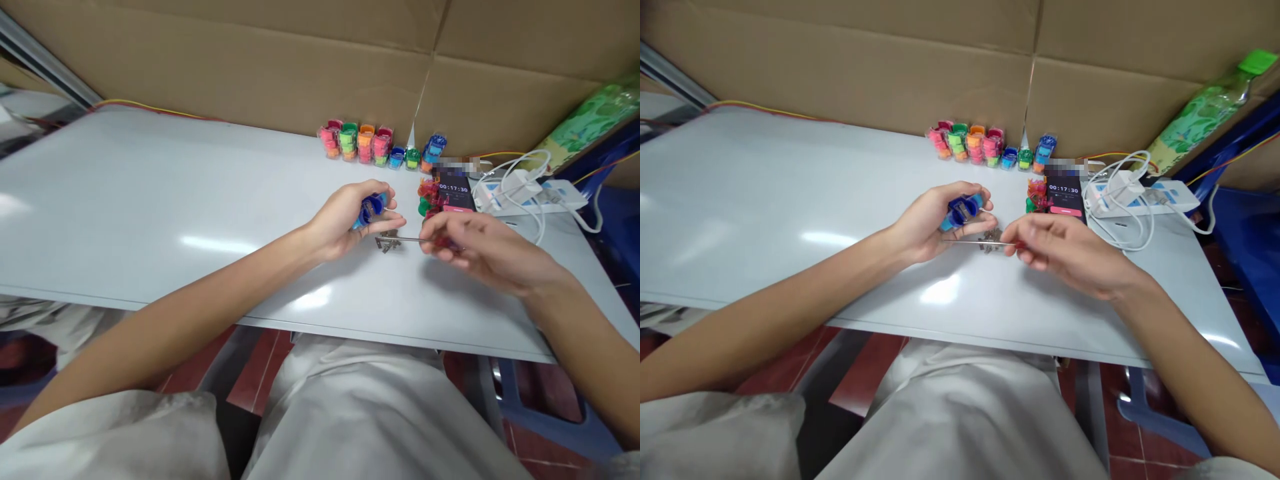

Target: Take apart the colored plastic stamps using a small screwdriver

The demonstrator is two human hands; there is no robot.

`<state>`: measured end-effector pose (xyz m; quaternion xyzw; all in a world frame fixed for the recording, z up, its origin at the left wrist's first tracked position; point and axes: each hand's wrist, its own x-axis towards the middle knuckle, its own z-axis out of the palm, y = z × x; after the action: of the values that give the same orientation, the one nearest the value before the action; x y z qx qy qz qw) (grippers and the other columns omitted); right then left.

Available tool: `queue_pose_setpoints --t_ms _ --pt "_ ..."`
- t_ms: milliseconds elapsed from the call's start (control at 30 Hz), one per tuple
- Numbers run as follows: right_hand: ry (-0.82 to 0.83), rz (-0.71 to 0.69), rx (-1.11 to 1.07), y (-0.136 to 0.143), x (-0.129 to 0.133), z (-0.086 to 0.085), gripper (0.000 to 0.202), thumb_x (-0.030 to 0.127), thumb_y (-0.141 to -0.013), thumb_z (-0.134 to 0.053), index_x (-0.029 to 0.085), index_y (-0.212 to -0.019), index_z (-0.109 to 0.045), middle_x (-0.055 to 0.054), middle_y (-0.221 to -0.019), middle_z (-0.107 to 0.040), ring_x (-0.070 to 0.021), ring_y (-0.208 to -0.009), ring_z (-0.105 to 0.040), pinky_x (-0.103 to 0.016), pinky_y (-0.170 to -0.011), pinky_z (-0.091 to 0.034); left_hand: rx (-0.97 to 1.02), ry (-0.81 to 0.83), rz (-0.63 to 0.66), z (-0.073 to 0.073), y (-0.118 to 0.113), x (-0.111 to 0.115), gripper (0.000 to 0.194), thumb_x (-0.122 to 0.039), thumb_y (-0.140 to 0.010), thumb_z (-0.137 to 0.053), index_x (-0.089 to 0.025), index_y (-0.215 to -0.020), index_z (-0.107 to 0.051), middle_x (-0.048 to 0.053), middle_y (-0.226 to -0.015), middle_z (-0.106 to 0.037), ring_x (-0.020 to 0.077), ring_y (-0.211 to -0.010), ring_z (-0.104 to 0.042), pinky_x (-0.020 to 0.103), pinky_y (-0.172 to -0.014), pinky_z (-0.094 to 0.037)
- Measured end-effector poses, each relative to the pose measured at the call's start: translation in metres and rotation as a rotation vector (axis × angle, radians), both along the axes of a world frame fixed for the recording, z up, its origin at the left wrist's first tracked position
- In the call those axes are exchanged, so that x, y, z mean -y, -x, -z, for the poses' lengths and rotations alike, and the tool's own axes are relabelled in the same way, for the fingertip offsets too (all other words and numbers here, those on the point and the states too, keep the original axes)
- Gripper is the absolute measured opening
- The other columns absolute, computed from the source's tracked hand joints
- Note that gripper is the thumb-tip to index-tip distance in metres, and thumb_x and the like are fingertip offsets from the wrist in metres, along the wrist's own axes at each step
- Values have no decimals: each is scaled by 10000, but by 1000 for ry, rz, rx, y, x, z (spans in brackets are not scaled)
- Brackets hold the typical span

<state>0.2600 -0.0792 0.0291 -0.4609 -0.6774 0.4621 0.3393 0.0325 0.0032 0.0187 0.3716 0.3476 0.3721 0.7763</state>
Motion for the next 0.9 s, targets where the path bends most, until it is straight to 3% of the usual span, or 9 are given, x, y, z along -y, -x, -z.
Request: queue_pose_setpoints --t_ms 67,100,233,300,467,667,900 --pt "62 -118 -8 1 8 -5 258 476 -979 -754 257 -1110 -797 -59 -982 -785 -169 -863 -726 -272 -720 -579 -17 34 0 0 0 -1 83 -208 -919 -624 -136 -878 -625 57 -826 -685 180 -704 -766 274 -695 -673" --pt "4 -108 32 3 12 -6 212 430 -984 -757 272 -1121 -793 -45 -1004 -779 -167 -892 -719 -270 -746 -571 -30 47 1 0 0 -1 79 -218 -914 -624 -141 -899 -613 58 -815 -687 191 -674 -768 268 -635 -655" --pt "-317 162 180 10 21 1 164 377 -1046 -653 295 -1121 -773 -14 -938 -745 -125 -654 -582 -263 -562 -451 -67 -25 67 0 -1 3 148 -265 -886 -659 -178 -944 -554 60 -798 -708 186 -486 -697 212 -364 -428" --pt "-411 255 229 12 22 9 164 370 -1057 -623 298 -1098 -765 2 -831 -708 -116 -555 -494 -276 -497 -378 -75 -84 105 -1 -2 6 179 -287 -880 -674 -195 -941 -533 52 -783 -706 171 -423 -648 195 -308 -295" --pt "-581 239 341 13 19 18 134 285 -1051 -615 269 -1103 -737 64 -626 -558 -95 -462 -405 -283 -481 -316 -51 -105 133 -2 -2 11 174 -293 -821 -632 -204 -935 -535 33 -751 -689 135 -370 -580 186 -308 -255" --pt "-625 251 379 14 20 15 128 254 -1037 -618 260 -1085 -737 57 -633 -584 -94 -468 -429 -287 -482 -304 -28 -74 119 -3 -1 9 210 -260 -742 -573 -211 -942 -534 28 -729 -679 146 -368 -570 193 -293 -244" --pt "-644 266 370 11 19 16 123 244 -1033 -629 258 -1083 -740 75 -598 -503 -88 -453 -373 -275 -483 -321 -21 -69 105 -6 0 9 230 -244 -717 -563 -210 -942 -528 34 -728 -674 144 -371 -563 186 -289 -233"
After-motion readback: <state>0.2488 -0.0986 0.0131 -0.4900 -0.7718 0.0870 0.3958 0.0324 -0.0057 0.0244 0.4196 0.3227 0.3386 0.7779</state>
